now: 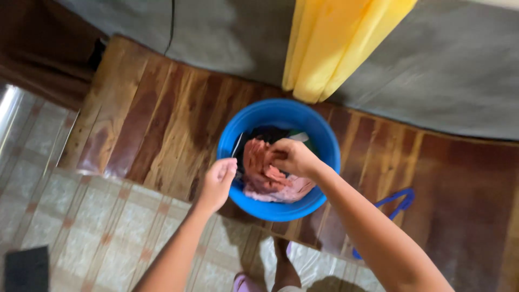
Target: The person is putting clothes onto hangers and organizing them in a laundry basket.
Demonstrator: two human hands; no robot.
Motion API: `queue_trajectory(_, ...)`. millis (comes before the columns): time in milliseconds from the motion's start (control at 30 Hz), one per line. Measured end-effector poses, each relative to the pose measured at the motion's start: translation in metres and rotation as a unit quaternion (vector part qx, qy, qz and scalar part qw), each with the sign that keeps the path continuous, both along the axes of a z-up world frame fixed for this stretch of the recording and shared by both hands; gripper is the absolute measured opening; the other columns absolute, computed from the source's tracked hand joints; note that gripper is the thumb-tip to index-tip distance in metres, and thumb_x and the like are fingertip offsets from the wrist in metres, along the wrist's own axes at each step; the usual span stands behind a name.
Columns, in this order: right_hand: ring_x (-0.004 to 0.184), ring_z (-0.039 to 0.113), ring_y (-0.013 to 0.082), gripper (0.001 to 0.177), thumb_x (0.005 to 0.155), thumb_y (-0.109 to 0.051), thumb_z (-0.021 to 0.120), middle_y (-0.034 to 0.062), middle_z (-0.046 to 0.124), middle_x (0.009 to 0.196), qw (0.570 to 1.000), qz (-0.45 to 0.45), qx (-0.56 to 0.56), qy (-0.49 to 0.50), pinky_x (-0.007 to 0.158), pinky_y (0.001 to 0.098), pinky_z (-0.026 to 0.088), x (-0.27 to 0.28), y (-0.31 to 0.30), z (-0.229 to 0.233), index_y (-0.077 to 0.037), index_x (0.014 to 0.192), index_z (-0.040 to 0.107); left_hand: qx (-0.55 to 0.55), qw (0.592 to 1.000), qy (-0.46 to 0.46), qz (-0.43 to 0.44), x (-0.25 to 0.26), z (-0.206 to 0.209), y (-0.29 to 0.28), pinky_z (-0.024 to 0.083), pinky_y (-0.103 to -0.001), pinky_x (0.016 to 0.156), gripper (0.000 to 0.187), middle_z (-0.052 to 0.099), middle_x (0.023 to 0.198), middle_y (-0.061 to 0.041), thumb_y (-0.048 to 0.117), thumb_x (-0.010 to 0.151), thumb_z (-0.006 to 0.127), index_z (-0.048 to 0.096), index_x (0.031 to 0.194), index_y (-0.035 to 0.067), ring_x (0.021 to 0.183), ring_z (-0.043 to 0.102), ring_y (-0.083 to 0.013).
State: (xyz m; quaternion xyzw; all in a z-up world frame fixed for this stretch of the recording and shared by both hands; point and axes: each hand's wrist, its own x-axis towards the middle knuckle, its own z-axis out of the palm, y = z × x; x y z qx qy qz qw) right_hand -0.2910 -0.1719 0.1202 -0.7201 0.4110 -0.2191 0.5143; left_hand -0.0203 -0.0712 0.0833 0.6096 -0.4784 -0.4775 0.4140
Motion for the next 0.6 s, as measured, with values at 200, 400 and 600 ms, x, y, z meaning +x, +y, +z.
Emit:
queue_trajectory(200, 0.089, 0.071, 0.0290, 0.022, 0.078, -0.012, 0.081, 0.0120, 0.072, 0.095, 0.979, 0.132, -0.156, -0.013, 0.078, 0.0383, 0.057, -0.014, 0.011, 0.162, -0.008, 0.099, 0.076, -0.149, 0.962, -0.068, -0.217, -0.046, 0.174, -0.037, 0.049, -0.032, 0.104, 0.045, 0.069, 0.129, -0.012, 0.002, 0.087, 0.063, 0.060, 0.132, 0.004, 0.121, 0.065, -0.0184)
queue_trajectory(400, 0.088, 0.071, 0.0265, 0.019, 0.081, -0.015, 0.079, 0.0084, 0.072, 0.091, 0.974, 0.132, -0.159, 0.090, 0.076, 0.0383, 0.057, -0.029, 0.066, 0.295, -0.009, 0.099, 0.074, -0.305, 0.855, -0.240, -0.344, -0.048, 0.283, -0.013, 0.052, -0.040, 0.086, 0.033, 0.074, 0.097, -0.009, 0.022, 0.075, 0.081, 0.071, 0.104, 0.009, 0.093, 0.068, -0.0294)
queue_trajectory(600, 0.090, 0.063, 0.0286, 0.017, 0.085, -0.019, 0.081, 0.0061, 0.075, 0.093, 0.935, 0.126, -0.324, 0.074, 0.085, 0.0412, 0.051, -0.027, 0.141, 0.360, -0.008, 0.096, 0.073, -0.375, 0.787, -0.116, -0.476, -0.021, 0.338, 0.039, 0.052, -0.037, 0.078, 0.022, 0.072, 0.090, -0.008, 0.021, 0.083, 0.076, 0.074, 0.101, 0.008, 0.088, 0.067, -0.0242)
